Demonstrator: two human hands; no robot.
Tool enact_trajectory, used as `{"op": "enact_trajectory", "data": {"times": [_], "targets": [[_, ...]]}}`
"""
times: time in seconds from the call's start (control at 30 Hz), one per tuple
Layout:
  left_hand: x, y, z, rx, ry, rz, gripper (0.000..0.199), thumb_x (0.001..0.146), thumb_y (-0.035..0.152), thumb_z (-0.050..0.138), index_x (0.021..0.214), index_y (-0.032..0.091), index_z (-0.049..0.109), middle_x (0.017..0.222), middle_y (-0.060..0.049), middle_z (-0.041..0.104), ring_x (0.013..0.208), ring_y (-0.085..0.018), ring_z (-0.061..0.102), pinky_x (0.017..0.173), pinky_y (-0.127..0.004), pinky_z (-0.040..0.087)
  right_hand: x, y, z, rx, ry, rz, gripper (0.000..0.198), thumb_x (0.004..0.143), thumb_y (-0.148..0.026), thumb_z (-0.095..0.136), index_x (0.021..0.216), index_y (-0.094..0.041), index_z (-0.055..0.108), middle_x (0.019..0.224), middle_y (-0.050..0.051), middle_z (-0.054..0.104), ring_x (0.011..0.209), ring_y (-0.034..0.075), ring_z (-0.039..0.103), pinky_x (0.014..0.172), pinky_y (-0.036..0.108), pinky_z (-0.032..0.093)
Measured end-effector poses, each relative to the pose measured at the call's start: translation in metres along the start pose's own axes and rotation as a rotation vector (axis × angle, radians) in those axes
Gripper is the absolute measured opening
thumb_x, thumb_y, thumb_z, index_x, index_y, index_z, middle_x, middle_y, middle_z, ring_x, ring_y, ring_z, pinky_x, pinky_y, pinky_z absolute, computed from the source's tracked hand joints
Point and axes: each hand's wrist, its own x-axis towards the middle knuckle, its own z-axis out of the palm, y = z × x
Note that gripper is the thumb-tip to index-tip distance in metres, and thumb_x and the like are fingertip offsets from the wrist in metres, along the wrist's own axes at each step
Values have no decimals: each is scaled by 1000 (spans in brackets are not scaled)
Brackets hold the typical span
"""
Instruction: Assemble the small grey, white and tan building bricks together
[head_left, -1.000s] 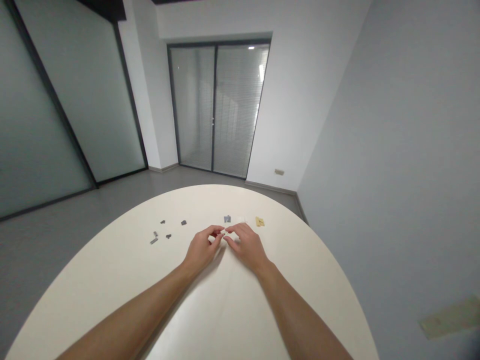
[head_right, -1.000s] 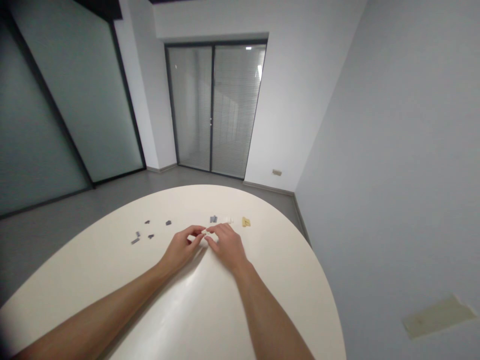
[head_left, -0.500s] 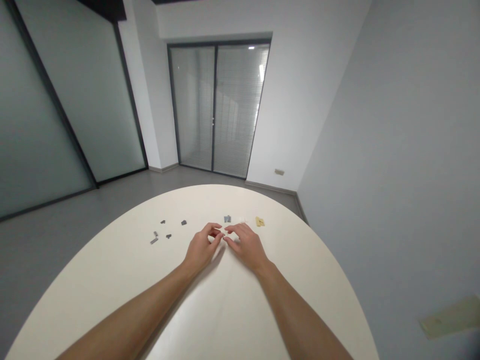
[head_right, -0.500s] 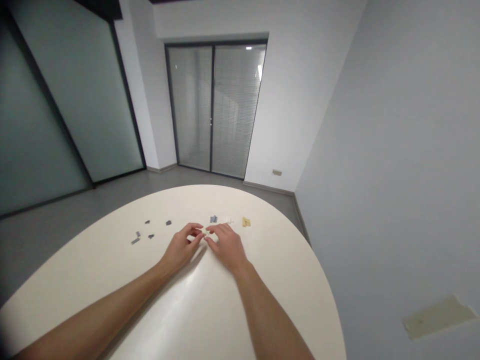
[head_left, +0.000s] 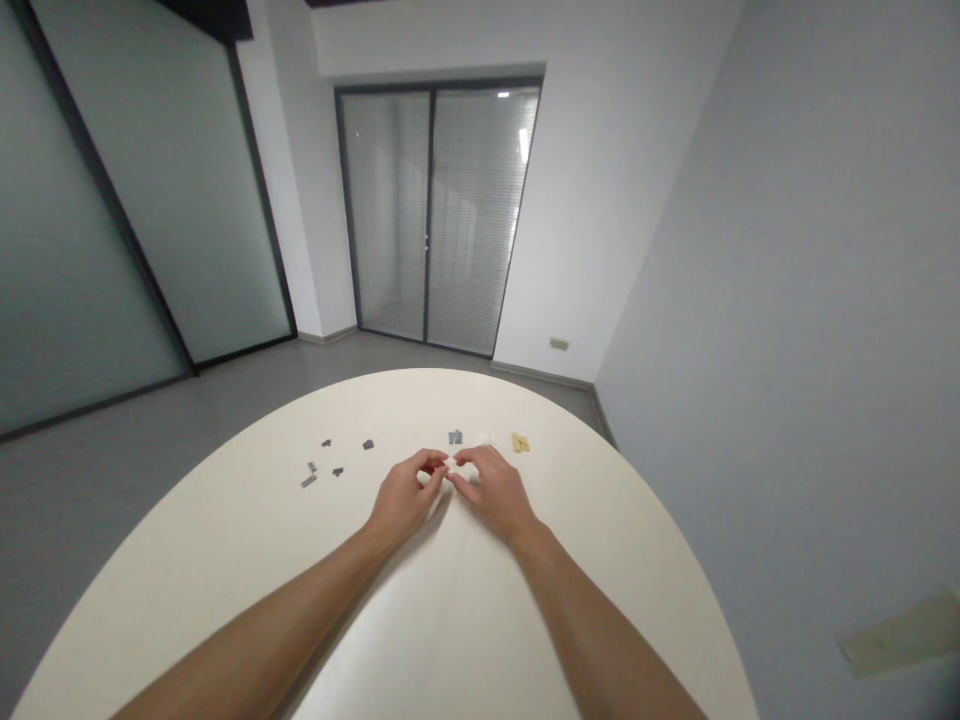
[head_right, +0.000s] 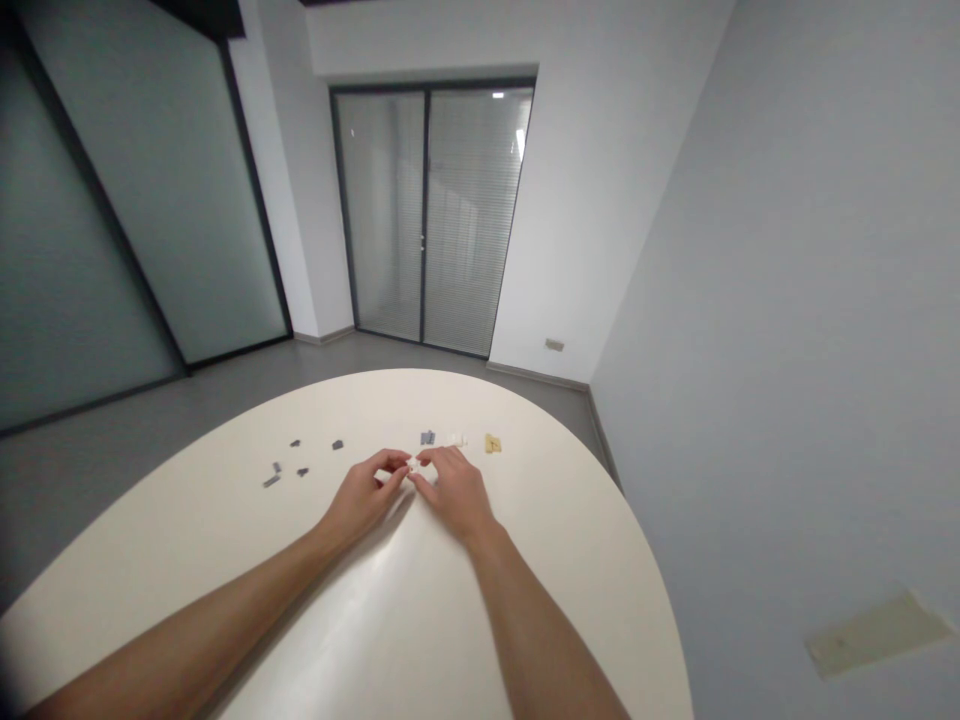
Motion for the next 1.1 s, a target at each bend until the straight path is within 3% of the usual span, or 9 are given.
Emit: {"op": "enact_trajectory", "data": {"times": [0.47, 1.1], "targets": [[1, 0, -1, -15, 10, -24, 28, 92, 35, 51, 107, 22, 71, 109, -6, 74, 97, -21, 67, 74, -30, 53, 0, 0, 0, -8, -18, 19, 15, 91, -34, 67, 100, -23, 64, 97, 4, 71, 97, 22, 64, 83, 35, 50], [1, 1, -2, 3, 2, -31, 25, 92, 37, 50, 101, 22, 69, 100, -4, 73, 92, -20, 66, 74, -30, 50, -1, -1, -1, -18, -26, 26, 16, 91, -35, 66, 101, -23, 64, 97, 4, 71, 98, 23, 63, 83, 35, 49]]}}
